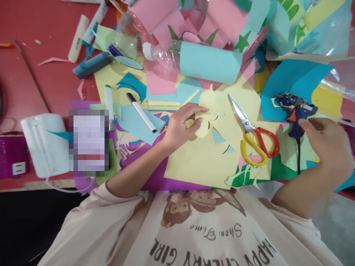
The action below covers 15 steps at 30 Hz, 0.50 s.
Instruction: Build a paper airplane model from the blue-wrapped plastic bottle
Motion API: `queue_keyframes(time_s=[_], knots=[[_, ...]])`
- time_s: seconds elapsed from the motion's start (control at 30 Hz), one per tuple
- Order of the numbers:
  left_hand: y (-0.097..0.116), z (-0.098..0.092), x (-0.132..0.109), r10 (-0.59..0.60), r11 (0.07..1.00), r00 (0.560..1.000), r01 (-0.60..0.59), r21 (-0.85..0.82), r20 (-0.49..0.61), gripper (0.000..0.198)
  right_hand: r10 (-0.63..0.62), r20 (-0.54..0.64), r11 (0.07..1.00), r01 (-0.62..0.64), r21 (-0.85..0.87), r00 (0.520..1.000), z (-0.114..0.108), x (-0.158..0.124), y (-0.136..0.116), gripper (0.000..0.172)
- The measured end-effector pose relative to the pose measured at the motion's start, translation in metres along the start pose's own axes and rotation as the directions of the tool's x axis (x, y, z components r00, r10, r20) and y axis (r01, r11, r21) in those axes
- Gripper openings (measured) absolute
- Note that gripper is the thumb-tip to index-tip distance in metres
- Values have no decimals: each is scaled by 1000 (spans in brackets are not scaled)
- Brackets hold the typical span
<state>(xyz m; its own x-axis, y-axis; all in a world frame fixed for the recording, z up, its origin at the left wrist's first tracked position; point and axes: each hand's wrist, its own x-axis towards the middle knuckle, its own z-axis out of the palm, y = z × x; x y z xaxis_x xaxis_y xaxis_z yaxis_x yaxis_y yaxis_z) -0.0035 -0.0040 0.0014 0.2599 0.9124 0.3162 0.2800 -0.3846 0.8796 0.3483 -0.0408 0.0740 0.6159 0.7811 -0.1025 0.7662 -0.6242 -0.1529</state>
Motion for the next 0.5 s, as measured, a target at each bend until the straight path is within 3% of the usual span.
queue_keyframes(time_s=[0.1,0.27,0.43,0.5], knots=[[0,0,0,-12,1000,1000,12,-6,-2,25,-38,-43,998,40,52,998,14,5,0,21],[-1,-1,0,-36,999,999,36,3,2,26,89,-76,973,-70,219,993,26,18,0,23],[-1,-1,0,-25,1000,1000,25,7,6,26,177,-164,932,-111,345,970,37,30,23,16],[0,0,-1,-24,1000,1000,24,6,9,27,117,-227,888,0,460,967,39,29,31,12]])
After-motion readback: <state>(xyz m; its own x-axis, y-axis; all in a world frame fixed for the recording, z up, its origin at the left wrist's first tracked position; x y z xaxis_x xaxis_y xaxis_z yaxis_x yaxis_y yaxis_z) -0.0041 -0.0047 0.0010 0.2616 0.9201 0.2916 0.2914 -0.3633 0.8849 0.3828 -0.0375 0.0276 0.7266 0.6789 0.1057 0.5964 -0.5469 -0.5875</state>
